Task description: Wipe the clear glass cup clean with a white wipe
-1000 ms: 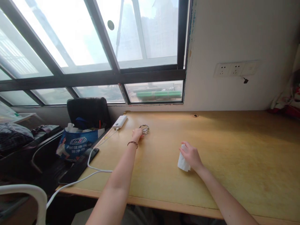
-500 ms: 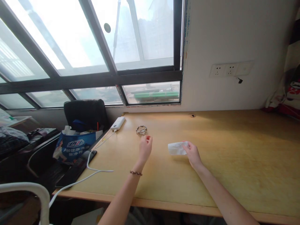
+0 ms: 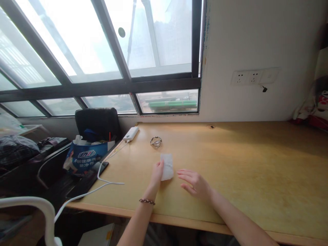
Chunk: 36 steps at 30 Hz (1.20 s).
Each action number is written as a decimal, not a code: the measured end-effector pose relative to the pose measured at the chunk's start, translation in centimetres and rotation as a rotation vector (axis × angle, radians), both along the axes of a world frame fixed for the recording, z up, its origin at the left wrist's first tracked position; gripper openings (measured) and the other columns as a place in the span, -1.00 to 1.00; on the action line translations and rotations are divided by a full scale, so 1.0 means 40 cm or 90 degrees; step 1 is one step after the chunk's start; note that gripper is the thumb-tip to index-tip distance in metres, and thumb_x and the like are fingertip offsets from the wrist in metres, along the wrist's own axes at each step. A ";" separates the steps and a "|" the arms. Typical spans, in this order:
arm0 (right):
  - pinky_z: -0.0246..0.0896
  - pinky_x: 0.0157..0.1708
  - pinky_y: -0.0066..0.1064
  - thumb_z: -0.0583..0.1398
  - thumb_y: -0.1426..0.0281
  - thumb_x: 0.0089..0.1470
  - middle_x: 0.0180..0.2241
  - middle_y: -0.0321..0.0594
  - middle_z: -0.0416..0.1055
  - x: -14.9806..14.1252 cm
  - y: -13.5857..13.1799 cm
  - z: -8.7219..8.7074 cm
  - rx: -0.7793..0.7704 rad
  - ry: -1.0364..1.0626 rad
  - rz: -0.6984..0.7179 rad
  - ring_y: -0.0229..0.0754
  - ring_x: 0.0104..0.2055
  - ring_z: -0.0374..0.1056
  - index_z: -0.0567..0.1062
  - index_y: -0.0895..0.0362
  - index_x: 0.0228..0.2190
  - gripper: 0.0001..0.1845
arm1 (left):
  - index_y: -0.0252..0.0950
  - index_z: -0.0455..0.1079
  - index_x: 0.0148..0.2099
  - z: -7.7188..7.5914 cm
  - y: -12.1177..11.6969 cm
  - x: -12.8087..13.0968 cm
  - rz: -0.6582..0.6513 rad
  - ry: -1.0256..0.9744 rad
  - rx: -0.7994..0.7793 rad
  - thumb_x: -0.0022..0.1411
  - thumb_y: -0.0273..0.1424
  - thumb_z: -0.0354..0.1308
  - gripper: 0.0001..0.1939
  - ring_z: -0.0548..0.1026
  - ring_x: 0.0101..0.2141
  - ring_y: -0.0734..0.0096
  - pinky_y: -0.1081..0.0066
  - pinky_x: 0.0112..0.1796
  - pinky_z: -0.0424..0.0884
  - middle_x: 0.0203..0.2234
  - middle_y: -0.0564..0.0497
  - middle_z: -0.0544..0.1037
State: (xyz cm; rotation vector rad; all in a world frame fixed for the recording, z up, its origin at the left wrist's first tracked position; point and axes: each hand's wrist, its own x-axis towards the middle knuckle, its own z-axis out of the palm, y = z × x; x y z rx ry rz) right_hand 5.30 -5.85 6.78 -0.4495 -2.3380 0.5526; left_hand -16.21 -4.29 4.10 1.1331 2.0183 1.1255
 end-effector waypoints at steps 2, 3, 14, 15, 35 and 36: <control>0.20 -0.05 -0.28 0.05 0.32 0.08 -0.13 -0.09 0.40 0.005 0.008 -0.006 0.004 0.009 -0.037 -0.15 -0.05 0.29 0.40 0.16 -0.15 -0.69 | -0.40 0.39 -0.45 0.018 0.013 -0.091 0.030 0.104 -0.024 0.07 -0.14 -0.05 -0.60 0.45 -0.46 0.24 0.45 -0.53 0.24 -0.57 -0.10 0.49; 0.23 -0.09 -0.28 0.04 0.32 0.09 -0.16 -0.09 0.42 0.006 0.012 -0.009 0.005 0.008 -0.051 -0.15 -0.09 0.31 0.41 0.16 -0.17 -0.70 | -0.38 0.40 -0.41 0.029 0.017 -0.132 0.041 0.144 -0.032 0.05 -0.18 0.00 -0.66 0.45 -0.42 0.22 0.45 -0.50 0.24 -0.54 -0.11 0.50; 0.27 -0.22 -0.35 0.00 0.32 0.13 -0.28 -0.13 0.47 0.009 0.017 -0.006 -0.018 0.003 -0.100 -0.17 -0.21 0.38 0.43 0.13 -0.24 -0.72 | -0.30 0.36 -0.15 0.030 0.047 -0.251 0.029 0.674 -0.130 0.14 -0.22 -0.10 -0.64 0.34 -0.22 0.14 0.33 -0.33 0.27 -0.22 -0.19 0.36; 0.27 -0.23 -0.35 -0.01 0.32 0.13 -0.29 -0.13 0.48 0.010 0.019 -0.005 -0.023 -0.001 -0.102 -0.16 -0.22 0.38 0.44 0.13 -0.24 -0.72 | -0.31 0.36 -0.17 0.033 0.048 -0.251 0.026 0.693 -0.113 0.15 -0.23 -0.10 -0.66 0.32 -0.20 0.11 0.32 -0.32 0.27 -0.21 -0.20 0.35; 0.00 0.08 -0.20 -0.07 0.11 0.10 0.14 -0.07 0.01 -0.023 0.048 -0.061 -0.370 0.307 -0.230 -0.11 0.15 0.01 0.00 0.05 0.11 -0.42 | -0.27 0.27 0.02 0.038 0.022 0.350 -0.358 -0.504 0.176 0.07 -0.18 0.05 -0.53 0.33 -0.07 0.19 0.29 -0.13 0.31 -0.05 -0.16 0.34; 0.05 0.05 -0.21 -0.07 0.12 0.11 0.12 -0.07 0.04 -0.022 0.048 -0.061 -0.377 0.317 -0.222 -0.11 0.11 0.09 0.03 0.05 0.10 -0.45 | -0.27 0.30 -0.01 0.040 0.020 0.344 -0.383 -0.509 0.165 0.06 -0.21 0.08 -0.55 0.34 -0.09 0.18 0.29 -0.13 0.31 -0.08 -0.16 0.36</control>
